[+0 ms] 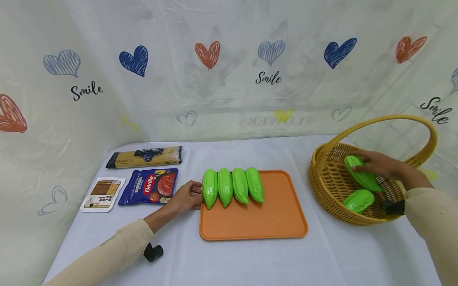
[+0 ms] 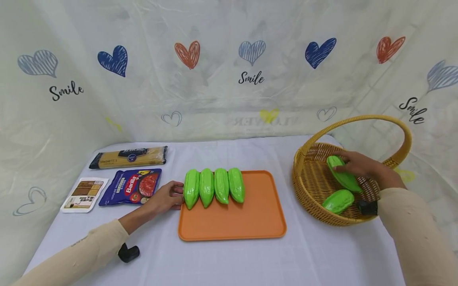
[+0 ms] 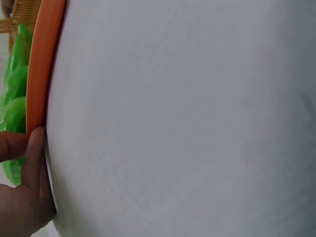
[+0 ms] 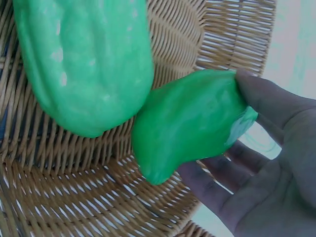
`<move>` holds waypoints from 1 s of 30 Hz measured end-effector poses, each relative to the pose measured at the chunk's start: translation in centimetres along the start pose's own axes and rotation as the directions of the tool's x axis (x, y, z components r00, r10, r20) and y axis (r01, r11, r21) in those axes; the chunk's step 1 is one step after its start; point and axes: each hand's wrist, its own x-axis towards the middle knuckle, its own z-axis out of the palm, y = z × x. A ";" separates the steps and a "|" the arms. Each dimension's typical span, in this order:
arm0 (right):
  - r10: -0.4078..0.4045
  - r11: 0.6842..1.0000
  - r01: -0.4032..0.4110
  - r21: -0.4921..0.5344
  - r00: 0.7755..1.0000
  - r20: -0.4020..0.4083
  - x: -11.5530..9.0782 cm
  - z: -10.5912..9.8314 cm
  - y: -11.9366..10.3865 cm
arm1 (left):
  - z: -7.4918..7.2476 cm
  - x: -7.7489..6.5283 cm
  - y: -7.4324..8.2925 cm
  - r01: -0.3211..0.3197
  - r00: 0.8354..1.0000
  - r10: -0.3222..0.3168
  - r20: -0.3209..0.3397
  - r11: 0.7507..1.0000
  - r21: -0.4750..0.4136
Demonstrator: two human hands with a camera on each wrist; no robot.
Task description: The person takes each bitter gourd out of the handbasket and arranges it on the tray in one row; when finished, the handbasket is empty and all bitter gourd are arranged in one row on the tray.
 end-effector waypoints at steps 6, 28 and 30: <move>-0.003 1.000 0.003 0.013 0.999 -0.040 -0.5 -0.4 -0.9 | 0.1 0.0 0.0 -0.008 1.000 0.008 -0.001 1.000 -0.007; -0.043 0.993 0.049 0.105 0.997 -0.057 -2.9 -0.4 -3.2 | 0.1 0.0 -0.1 -0.011 1.000 0.011 -0.002 1.000 0.000; -0.049 0.991 0.054 0.124 0.998 -0.042 -3.1 -0.4 -3.7 | 0.1 0.1 -0.1 -0.011 1.000 0.011 -0.003 1.000 -0.002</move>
